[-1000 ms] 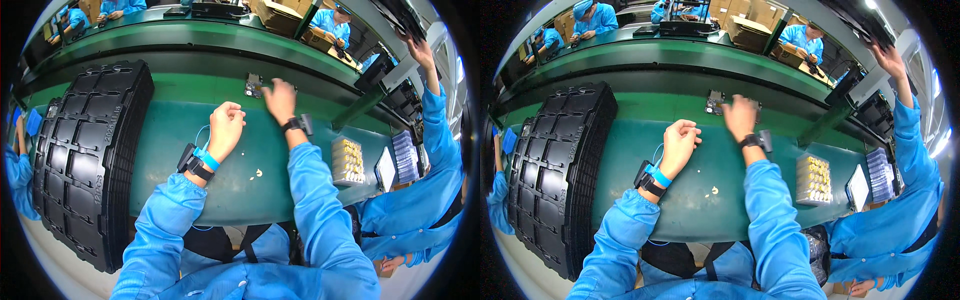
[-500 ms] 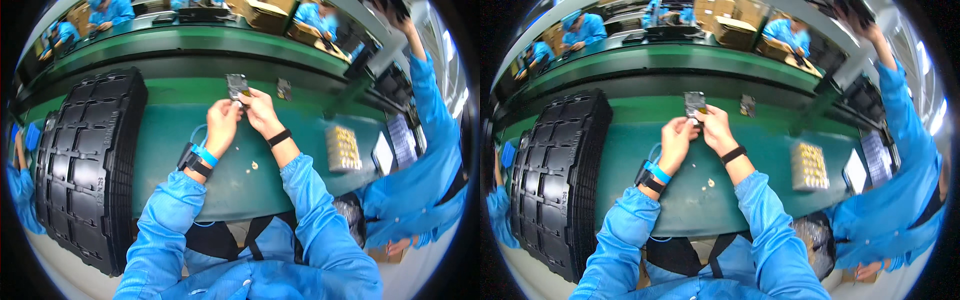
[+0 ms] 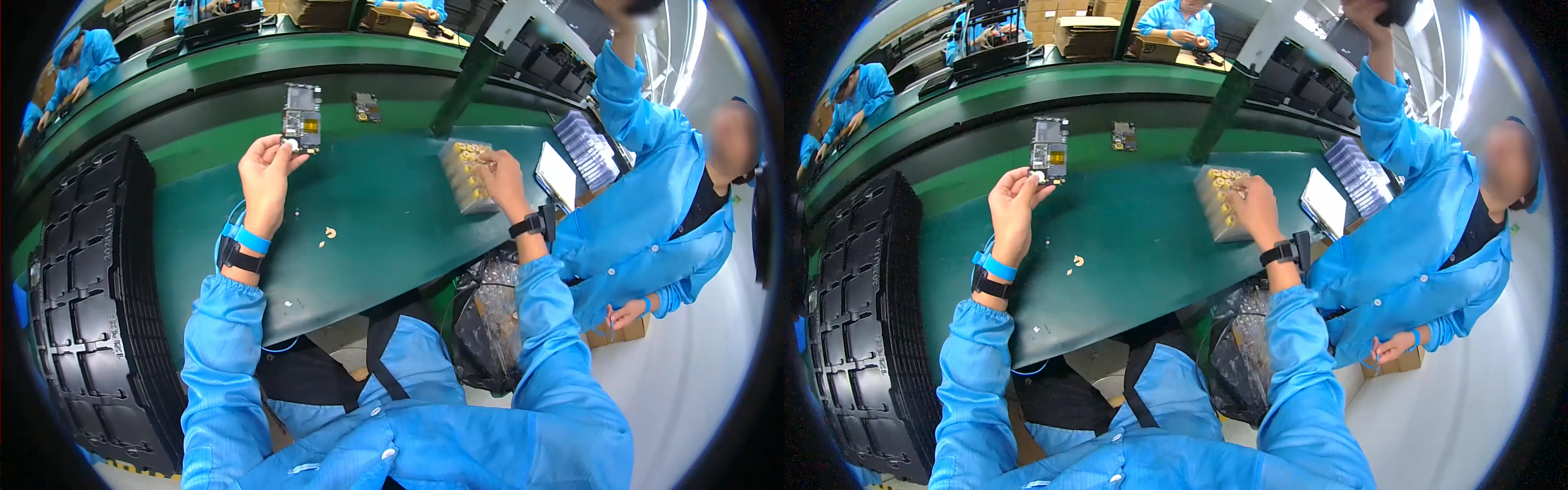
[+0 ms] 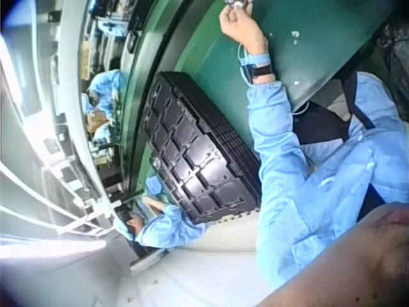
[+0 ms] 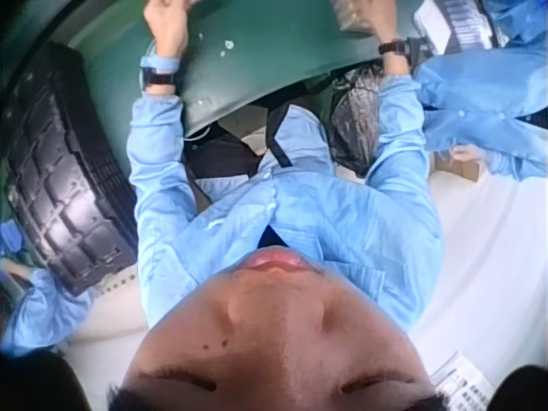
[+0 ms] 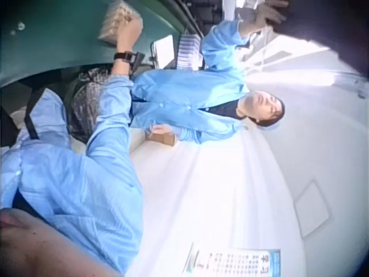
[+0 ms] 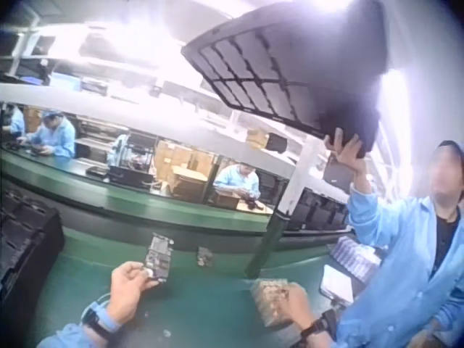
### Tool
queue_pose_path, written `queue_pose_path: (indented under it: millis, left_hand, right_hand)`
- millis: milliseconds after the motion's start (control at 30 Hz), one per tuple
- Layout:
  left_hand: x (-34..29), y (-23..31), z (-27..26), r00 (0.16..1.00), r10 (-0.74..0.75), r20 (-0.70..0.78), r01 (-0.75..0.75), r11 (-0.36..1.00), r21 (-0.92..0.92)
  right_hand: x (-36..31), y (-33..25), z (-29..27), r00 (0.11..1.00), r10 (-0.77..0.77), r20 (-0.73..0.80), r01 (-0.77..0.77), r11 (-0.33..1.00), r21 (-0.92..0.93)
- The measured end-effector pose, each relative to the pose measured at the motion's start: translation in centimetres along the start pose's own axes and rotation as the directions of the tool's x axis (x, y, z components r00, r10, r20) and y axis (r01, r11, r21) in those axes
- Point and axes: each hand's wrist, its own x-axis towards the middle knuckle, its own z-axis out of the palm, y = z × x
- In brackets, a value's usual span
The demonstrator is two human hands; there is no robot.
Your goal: Assembling small electronic components into circular slots on a printed circuit board on a factory assembly line.
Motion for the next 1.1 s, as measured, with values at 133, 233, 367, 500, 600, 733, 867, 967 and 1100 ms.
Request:
queue_pose_path:
  millis: [133, 233, 367, 500, 600, 733, 867, 967, 1100]
  left_hand:
    - [0.0, -0.2, -0.3, 0.999, 0.013, -0.036, -0.013, 1.0, 0.019]
    - [0.1, -0.3, -0.1, 0.997, 0.045, -0.055, -0.043, 0.999, 0.031]
    - [0.1, -0.7, 0.1, 0.997, 0.053, -0.059, -0.048, 0.996, 0.08]
    - [-0.1, -1.1, -0.7, 0.998, 0.047, -0.03, -0.044, 0.995, 0.094]
    - [-0.1, -1.4, -0.5, 0.999, 0.033, -0.012, -0.032, 0.995, 0.092]
    - [-0.3, -1.4, 0.1, 0.999, 0.03, 0.011, -0.031, 0.997, 0.067]
    - [0.0, -1.6, -0.3, 1.0, 0.016, -0.011, -0.015, 0.997, 0.073]
    - [-0.2, -1.8, -0.4, 0.996, 0.084, -0.039, -0.08, 0.99, 0.115]
    - [-0.6, -1.0, -0.4, 0.993, 0.109, 0.045, -0.115, 0.981, 0.159]
  right_hand:
    - [1.4, 3.7, 1.2, 0.985, -0.153, 0.086, 0.149, 0.988, 0.047]
    - [2.8, 5.2, 1.9, 0.964, -0.257, 0.061, 0.256, 0.966, 0.033]
    - [3.3, 5.7, 1.9, 0.985, -0.131, 0.112, 0.129, 0.991, 0.022]
    - [4.0, 4.9, 0.8, 0.959, -0.249, 0.138, 0.248, 0.968, 0.03]
    - [4.6, 5.0, 0.4, 0.948, -0.238, 0.213, 0.23, 0.971, 0.059]
    - [4.5, 5.1, 0.0, 0.864, -0.464, 0.196, 0.477, 0.878, -0.025]
    - [4.2, 5.0, 0.7, 0.854, -0.519, -0.031, 0.518, 0.854, -0.048]
    - [4.1, -0.1, 0.2, 0.957, -0.279, -0.084, 0.291, 0.928, 0.232]
    - [3.4, -10.2, 1.0, 0.923, -0.251, 0.293, -0.045, 0.686, 0.726]
